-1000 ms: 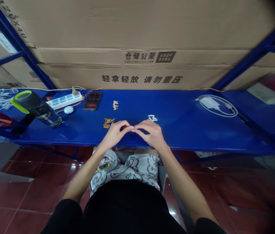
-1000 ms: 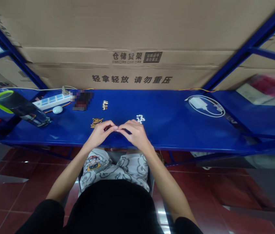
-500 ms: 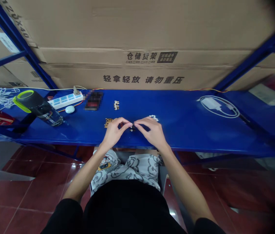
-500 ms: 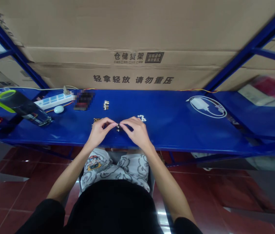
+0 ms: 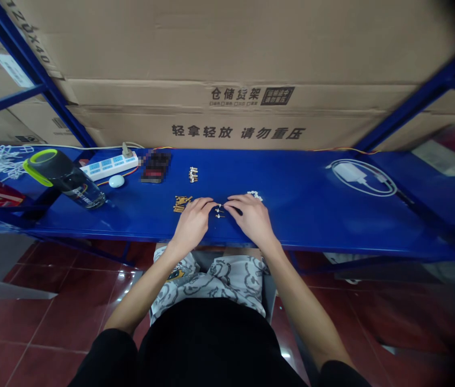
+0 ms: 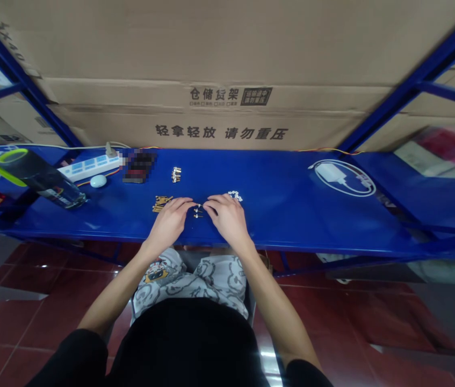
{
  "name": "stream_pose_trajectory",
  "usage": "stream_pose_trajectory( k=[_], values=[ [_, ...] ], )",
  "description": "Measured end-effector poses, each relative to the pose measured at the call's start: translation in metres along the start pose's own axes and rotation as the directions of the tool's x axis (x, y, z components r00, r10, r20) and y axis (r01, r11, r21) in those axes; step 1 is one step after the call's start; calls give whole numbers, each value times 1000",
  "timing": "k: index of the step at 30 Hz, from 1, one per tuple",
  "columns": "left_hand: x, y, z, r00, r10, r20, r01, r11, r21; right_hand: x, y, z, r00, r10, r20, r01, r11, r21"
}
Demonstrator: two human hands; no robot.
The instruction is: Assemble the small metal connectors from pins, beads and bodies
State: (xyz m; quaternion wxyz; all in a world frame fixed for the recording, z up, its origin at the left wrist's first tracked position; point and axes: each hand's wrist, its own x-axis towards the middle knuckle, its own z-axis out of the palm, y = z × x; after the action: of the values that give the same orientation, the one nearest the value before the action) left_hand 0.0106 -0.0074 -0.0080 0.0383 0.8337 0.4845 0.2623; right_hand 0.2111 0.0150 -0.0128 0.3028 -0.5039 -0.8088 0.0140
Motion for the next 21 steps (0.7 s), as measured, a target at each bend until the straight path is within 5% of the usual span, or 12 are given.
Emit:
stream_pose_trajectory(
  k=[14,21],
  values=[
    [-1,-3,4,997,-26,77,25,999,23,1,-3,-2,999,-24,43,23,1000,5],
    [0,-6,5,993,1,120,-7,999,50,1,-7,-5,985,0,170,16,995,-94]
  ],
)
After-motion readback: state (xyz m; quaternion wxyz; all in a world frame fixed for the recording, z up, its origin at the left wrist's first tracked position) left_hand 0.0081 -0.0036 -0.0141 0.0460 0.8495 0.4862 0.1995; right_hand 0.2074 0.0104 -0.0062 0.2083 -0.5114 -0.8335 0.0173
